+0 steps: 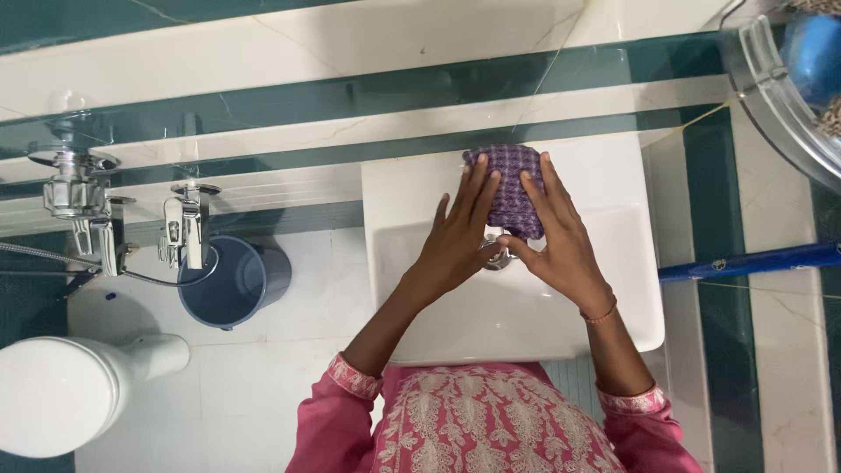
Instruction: The person wipes a bathroom faucet and a handheld bidet sprayer with a cloth, then rinses the cloth in a bucket of water.
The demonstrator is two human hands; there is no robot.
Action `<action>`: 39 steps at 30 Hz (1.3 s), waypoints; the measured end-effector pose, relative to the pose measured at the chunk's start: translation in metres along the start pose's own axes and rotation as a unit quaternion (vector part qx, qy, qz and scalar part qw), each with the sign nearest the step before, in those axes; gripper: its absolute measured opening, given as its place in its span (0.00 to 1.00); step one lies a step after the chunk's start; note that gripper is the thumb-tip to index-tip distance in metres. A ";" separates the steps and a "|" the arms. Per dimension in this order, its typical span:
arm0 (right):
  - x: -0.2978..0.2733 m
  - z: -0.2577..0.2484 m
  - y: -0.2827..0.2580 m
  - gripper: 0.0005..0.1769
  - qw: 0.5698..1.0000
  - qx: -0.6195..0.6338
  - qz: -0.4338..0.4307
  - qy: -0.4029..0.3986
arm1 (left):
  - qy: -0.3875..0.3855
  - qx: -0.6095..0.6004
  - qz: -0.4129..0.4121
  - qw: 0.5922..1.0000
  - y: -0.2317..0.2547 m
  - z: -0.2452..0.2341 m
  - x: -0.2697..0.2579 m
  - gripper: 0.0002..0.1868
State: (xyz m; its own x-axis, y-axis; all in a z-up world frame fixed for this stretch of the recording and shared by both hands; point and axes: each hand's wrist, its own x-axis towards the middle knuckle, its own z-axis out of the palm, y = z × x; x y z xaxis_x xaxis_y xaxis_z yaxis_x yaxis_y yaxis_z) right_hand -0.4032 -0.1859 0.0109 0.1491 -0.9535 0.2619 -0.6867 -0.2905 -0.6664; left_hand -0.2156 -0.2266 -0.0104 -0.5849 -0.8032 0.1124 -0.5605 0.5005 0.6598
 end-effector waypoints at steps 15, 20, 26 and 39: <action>0.047 -0.008 0.040 0.57 0.967 0.230 0.065 -0.083 | 0.058 -0.114 0.041 0.991 -0.050 0.021 0.052 0.46; 0.003 0.000 0.014 0.54 0.982 0.167 0.082 -0.011 | 0.077 0.034 0.063 0.994 -0.025 0.019 0.020 0.43; -0.073 0.026 0.012 0.52 0.996 0.048 0.071 0.022 | 0.179 0.030 0.131 0.975 -0.004 0.061 -0.052 0.33; -0.030 0.029 0.069 0.39 0.988 0.132 0.074 -0.025 | 0.133 -0.073 0.043 0.987 -0.032 0.091 -0.033 0.40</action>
State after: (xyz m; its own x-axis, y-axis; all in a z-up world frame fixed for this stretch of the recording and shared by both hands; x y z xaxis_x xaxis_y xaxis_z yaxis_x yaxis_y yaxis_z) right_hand -0.4345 -0.1794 -0.0639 0.1004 -0.9881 0.1165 -0.4953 -0.1512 -0.8555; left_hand -0.2318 -0.1871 -0.1023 -0.4409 -0.8262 0.3508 -0.4131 0.5338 0.7378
